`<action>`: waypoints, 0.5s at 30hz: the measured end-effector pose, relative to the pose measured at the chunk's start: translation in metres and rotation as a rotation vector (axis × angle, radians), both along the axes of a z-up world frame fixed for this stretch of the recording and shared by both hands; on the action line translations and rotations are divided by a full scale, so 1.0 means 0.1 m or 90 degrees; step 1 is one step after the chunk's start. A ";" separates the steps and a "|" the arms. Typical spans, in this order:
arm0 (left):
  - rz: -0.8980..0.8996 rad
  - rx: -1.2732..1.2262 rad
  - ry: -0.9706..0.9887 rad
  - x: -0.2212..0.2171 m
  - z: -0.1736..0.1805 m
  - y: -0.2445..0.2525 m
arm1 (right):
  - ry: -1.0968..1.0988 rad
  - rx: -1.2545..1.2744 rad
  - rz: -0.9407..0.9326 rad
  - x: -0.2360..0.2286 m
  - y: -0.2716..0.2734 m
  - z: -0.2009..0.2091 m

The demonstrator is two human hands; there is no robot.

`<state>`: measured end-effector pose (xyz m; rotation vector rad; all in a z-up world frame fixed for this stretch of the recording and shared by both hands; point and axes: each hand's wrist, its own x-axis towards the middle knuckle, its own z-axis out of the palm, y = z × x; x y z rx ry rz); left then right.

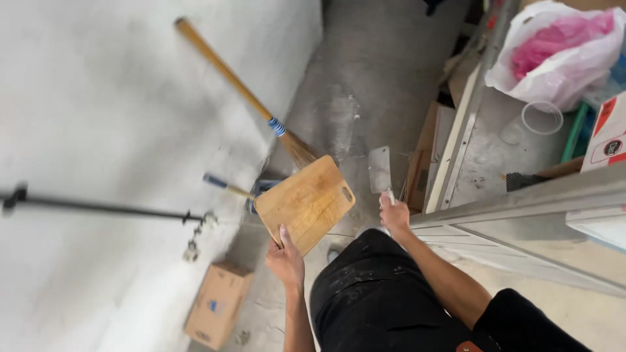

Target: The person carries a cutting board and a knife to a preparation area, washes chicken pieces in a water basin, and transfers them into a metal bowl. The person then slices pieces of chicken on the cutting board with a knife.

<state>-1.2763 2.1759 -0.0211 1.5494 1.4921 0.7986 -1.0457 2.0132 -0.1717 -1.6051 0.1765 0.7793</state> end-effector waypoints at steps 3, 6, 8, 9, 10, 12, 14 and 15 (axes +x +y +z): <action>-0.077 0.118 -0.064 0.51 0.08 0.50 | -0.046 -0.054 0.012 0.33 0.31 0.25; -0.112 0.054 -0.065 1.15 0.02 0.92 | -0.102 -0.005 0.058 0.55 0.62 0.58; -0.137 -0.010 -0.031 1.61 -0.09 1.17 | -0.357 0.009 0.103 0.73 0.87 0.72; -0.148 -0.041 -0.013 1.83 -0.14 1.30 | -0.595 -0.038 0.138 0.85 1.01 0.79; -0.162 -0.028 -0.031 2.10 -0.19 1.45 | -0.839 -0.090 0.174 1.07 1.18 0.86; -0.190 -0.007 -0.060 2.53 -0.26 1.69 | -0.813 -0.122 0.188 1.46 1.54 0.96; -0.187 -0.056 -0.140 3.02 -0.30 1.86 | -0.791 -0.170 0.201 1.82 1.75 1.05; -0.187 -0.077 -0.183 3.30 -0.29 1.95 | -0.785 -0.204 0.204 2.00 1.83 1.09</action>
